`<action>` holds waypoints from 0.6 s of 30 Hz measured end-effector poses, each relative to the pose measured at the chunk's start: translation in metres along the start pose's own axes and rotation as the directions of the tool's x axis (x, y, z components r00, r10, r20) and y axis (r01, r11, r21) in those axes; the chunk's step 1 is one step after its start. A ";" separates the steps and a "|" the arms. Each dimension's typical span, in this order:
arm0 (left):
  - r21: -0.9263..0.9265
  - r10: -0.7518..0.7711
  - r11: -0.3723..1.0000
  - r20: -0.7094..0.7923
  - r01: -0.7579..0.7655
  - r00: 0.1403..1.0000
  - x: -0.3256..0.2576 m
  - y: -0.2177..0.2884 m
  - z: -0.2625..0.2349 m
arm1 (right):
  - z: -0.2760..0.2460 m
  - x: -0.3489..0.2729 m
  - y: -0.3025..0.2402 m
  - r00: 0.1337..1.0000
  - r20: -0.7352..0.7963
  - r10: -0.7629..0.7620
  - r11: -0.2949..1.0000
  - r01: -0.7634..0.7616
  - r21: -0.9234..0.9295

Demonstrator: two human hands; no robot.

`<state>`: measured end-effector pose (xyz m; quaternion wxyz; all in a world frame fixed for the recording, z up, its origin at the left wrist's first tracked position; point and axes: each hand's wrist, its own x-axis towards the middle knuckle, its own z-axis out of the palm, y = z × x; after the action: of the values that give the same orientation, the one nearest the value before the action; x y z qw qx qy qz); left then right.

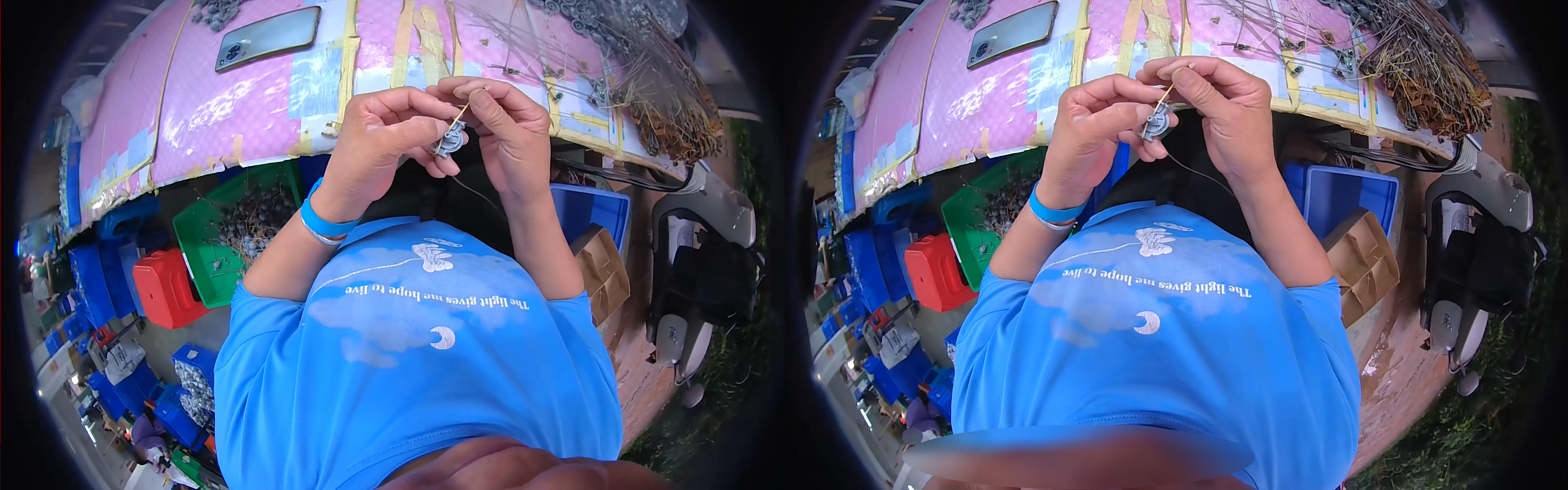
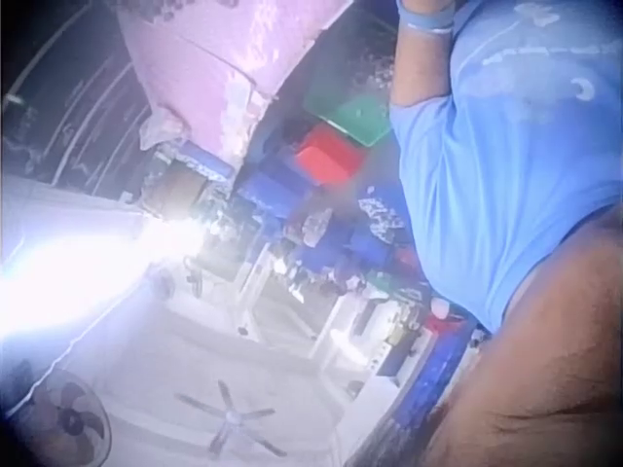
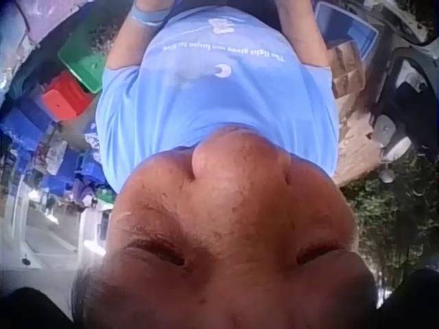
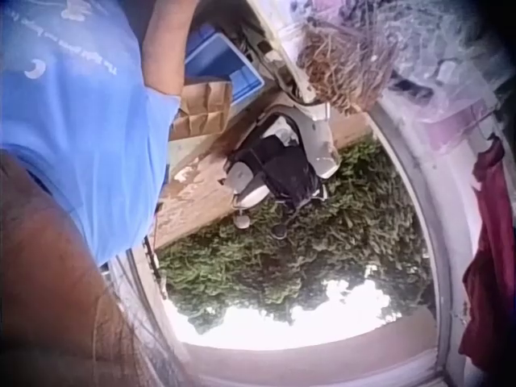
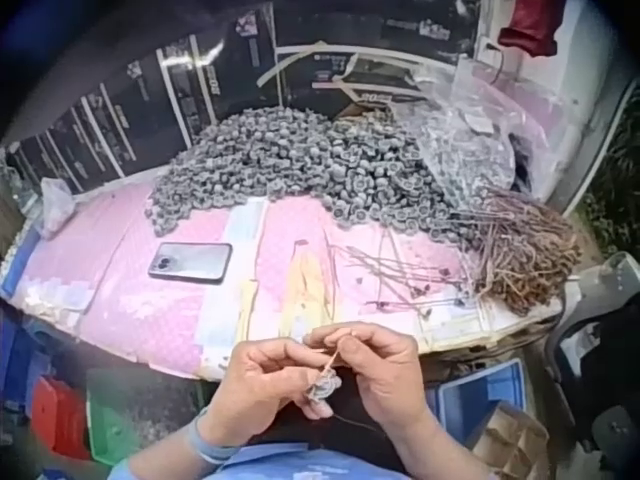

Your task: Assembling small metal medallions by threading and securing them onto thin wires.

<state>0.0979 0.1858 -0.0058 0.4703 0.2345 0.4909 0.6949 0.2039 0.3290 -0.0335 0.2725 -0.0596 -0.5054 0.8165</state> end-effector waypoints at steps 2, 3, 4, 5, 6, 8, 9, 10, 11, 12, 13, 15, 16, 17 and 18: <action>-0.032 -0.012 0.999 -0.011 0.012 1.000 0.001 -0.001 0.000 | 0.002 0.000 0.000 1.000 -0.021 0.022 1.000 -0.021 0.020; -0.057 -0.023 0.998 -0.018 0.022 1.000 0.002 -0.001 -0.001 | 0.002 0.000 0.000 1.000 -0.025 -0.004 1.000 0.004 -0.004; -0.081 -0.034 0.996 -0.026 0.032 0.999 0.003 -0.002 -0.001 | 0.002 0.000 0.001 0.999 -0.028 -0.030 0.999 0.030 -0.029; -0.080 -0.037 0.996 -0.025 0.035 0.999 0.003 -0.003 -0.001 | 0.003 0.000 0.001 0.999 -0.031 -0.030 0.999 0.030 -0.028; -0.075 -0.003 0.997 -0.038 0.000 0.999 0.002 -0.004 0.000 | 0.004 0.000 0.001 0.998 -0.068 0.012 1.000 -0.014 -0.021; -0.069 0.027 0.997 -0.049 -0.030 0.998 0.001 -0.008 0.002 | 0.004 -0.001 0.002 0.992 -0.110 0.055 0.998 -0.057 -0.013; -0.058 0.090 0.994 -0.046 -0.093 0.995 0.002 -0.011 0.004 | 0.003 0.000 0.002 0.985 -0.125 0.117 0.993 -0.116 0.017; -0.047 0.152 0.987 -0.043 -0.154 0.987 0.002 -0.013 0.005 | 0.003 0.001 0.003 0.974 -0.139 0.179 0.984 -0.174 0.048; -0.047 0.149 0.988 -0.038 -0.151 0.988 0.001 -0.013 0.007 | 0.001 0.001 0.005 0.974 -0.144 0.177 0.984 -0.171 0.049; -0.035 0.187 0.982 -0.013 -0.188 0.982 0.000 -0.013 0.010 | -0.002 0.001 0.006 0.971 -0.124 0.207 0.976 -0.196 0.093; -0.026 0.225 0.974 0.012 -0.225 0.974 0.000 -0.012 0.010 | -0.003 0.001 0.007 0.967 -0.102 0.235 0.966 -0.221 0.137; -0.005 0.219 0.976 0.044 -0.219 0.975 0.001 -0.013 0.008 | -0.002 0.001 0.010 0.966 -0.119 0.228 0.969 -0.213 0.128; 0.016 0.217 0.976 0.071 -0.218 0.974 0.002 -0.013 0.006 | -0.001 0.001 0.011 0.966 -0.131 0.224 0.971 -0.209 0.119; 0.015 0.214 0.976 0.078 -0.216 0.974 0.004 -0.012 0.005 | -0.002 0.002 0.011 0.966 -0.137 0.221 0.972 -0.205 0.118; 0.023 0.206 0.978 0.079 -0.208 0.975 0.005 -0.012 0.003 | -0.002 0.002 0.012 0.966 -0.115 0.233 0.966 -0.216 0.145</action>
<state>0.1028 0.1929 -0.0160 0.4102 0.3179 0.4562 0.7229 0.1982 0.3276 -0.0440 0.2139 -0.1518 -0.4218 0.8679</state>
